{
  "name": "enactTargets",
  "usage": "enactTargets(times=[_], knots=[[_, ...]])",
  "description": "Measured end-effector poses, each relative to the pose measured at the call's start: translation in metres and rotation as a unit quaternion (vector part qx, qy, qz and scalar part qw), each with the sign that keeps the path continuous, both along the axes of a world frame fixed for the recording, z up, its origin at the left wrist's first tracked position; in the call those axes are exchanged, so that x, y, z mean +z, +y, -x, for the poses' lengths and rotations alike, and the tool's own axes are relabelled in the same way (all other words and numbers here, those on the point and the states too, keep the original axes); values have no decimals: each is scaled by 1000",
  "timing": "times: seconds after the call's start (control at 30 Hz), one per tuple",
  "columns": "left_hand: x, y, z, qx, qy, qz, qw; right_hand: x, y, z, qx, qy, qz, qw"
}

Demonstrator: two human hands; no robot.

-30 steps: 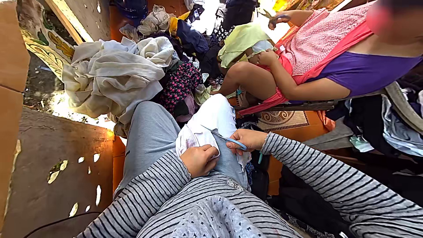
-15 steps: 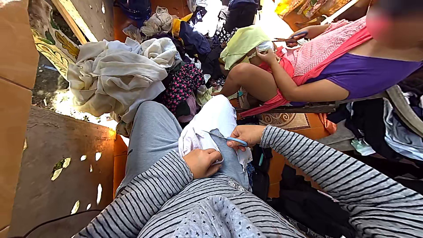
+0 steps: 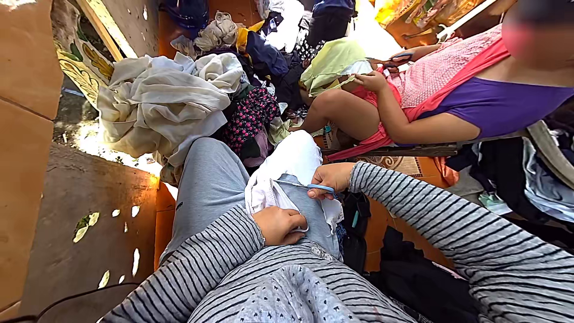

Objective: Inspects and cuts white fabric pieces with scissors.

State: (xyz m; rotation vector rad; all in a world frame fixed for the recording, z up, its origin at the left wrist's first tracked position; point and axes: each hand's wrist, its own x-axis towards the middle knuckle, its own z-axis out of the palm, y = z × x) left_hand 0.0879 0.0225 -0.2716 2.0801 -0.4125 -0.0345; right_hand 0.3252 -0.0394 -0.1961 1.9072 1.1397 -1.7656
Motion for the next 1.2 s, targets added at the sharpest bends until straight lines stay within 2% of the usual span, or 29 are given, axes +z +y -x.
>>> enactTargets(times=[0.13, 0.2, 0.3, 0.4, 0.43, 0.5, 0.57, 0.6, 0.63, 0.67, 0.73, 0.8, 0.93, 1.0, 1.03, 1.1, 1.2], knots=[[0, -1, 0, 2, -11, -1, 1000, 0, 5, -3, 32, 10, 9, 999], [-1, -1, 3, 39, -42, -5, 998, 6, 5, -6, 72, 3, 5, 997], [4, 5, 17, 168, -82, 64, 980, 31, -4, -19, 100, -28, -51, 993], [14, 20, 31, 337, -91, 153, 925, 33, -34, -38, 34, -51, -152, 986], [18, 29, 35, 372, -75, 147, 913, 28, -45, -34, -15, -70, -199, 977], [34, 50, 43, 407, 14, 51, 912, 9, -62, -3, -106, -129, -292, 942], [57, 73, 40, 368, 190, -55, 909, -18, -75, 31, -153, -186, -371, 897], [66, 86, 32, 342, 276, -98, 893, -30, -80, 43, -166, -216, -411, 870], [70, 97, 22, 328, 322, -141, 877, -37, -82, 48, -174, -245, -443, 845], [71, 109, 12, 328, 326, -177, 869, -39, -80, 48, -187, -266, -452, 831], [74, 134, -13, 343, 270, -217, 873, -35, -72, 29, -231, -294, -428, 822], [89, 155, -45, 358, 195, -231, 883, -27, -62, -7, -293, -332, -412, 797], [144, 173, -99, 365, 59, -269, 889, 6, -62, -76, -427, -388, -463, 673], [166, 168, -109, 361, -12, -276, 891, 29, -71, -85, -474, -379, -505, 614], [171, 164, -109, 360, -44, -273, 891, 37, -79, -82, -479, -369, -525, 599], [163, 153, -99, 363, -107, -263, 888, 41, -102, -69, -459, -352, -559, 595], [118, 135, -65, 354, -106, -243, 897, 20, -145, -36, -389, -330, -552, 659]])
